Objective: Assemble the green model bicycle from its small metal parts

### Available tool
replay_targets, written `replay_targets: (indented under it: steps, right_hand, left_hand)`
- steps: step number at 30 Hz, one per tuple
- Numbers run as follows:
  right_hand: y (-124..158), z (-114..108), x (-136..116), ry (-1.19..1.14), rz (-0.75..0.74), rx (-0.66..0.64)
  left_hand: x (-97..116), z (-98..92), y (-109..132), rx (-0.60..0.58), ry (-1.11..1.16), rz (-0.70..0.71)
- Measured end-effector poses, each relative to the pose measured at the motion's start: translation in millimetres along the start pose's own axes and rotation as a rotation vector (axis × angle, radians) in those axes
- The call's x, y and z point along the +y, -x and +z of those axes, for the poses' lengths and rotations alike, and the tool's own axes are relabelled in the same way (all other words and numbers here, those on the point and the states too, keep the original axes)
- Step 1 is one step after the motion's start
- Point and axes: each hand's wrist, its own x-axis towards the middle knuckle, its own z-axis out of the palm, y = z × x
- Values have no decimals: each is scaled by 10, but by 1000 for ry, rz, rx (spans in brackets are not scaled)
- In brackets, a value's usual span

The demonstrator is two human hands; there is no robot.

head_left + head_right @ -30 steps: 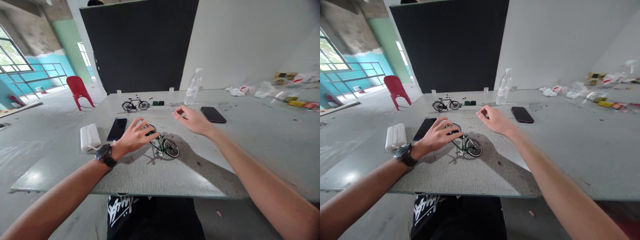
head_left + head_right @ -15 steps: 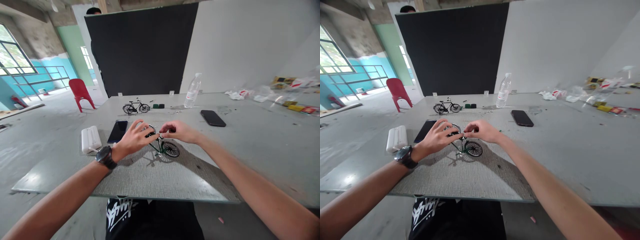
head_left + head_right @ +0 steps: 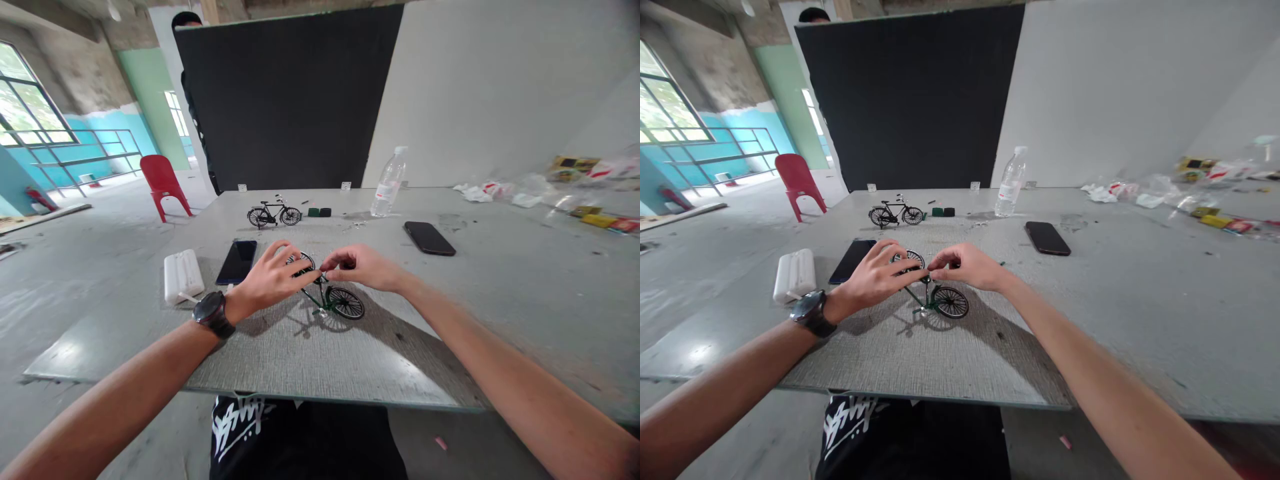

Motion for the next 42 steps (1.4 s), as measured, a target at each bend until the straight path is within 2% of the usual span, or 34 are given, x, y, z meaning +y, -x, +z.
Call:
replay_targets:
  steps: [2,6,9,15,20,27,32,42]
  right_hand:
    - [4,-87,16,56,-23,76]
    - [13,-296,175,352,-40,427]
    - [-29,-317,370,518,-6,495]
    - [-242,-93,597,665,-31,373]
    - [-329,-19,637,736,-13,354]
    - [-376,-18,605,670,-90,375]
    - [-463,104,520,685,-117,260]
    - [-537,159,475,699,-79,185]
  left_hand:
    - [-4,13,1,11,-2,4]
    - [-6,38,0,12,-8,35]
    - [3,33,-5,2,-14,44]
    - [14,22,-11,8,-2,37]
    - [6,49,0,2,22,40]
    - [-12,67,1,4,34,40]
    - [-5,82,3,10,36,35]
    - [-6,72,-7,3,49,31]
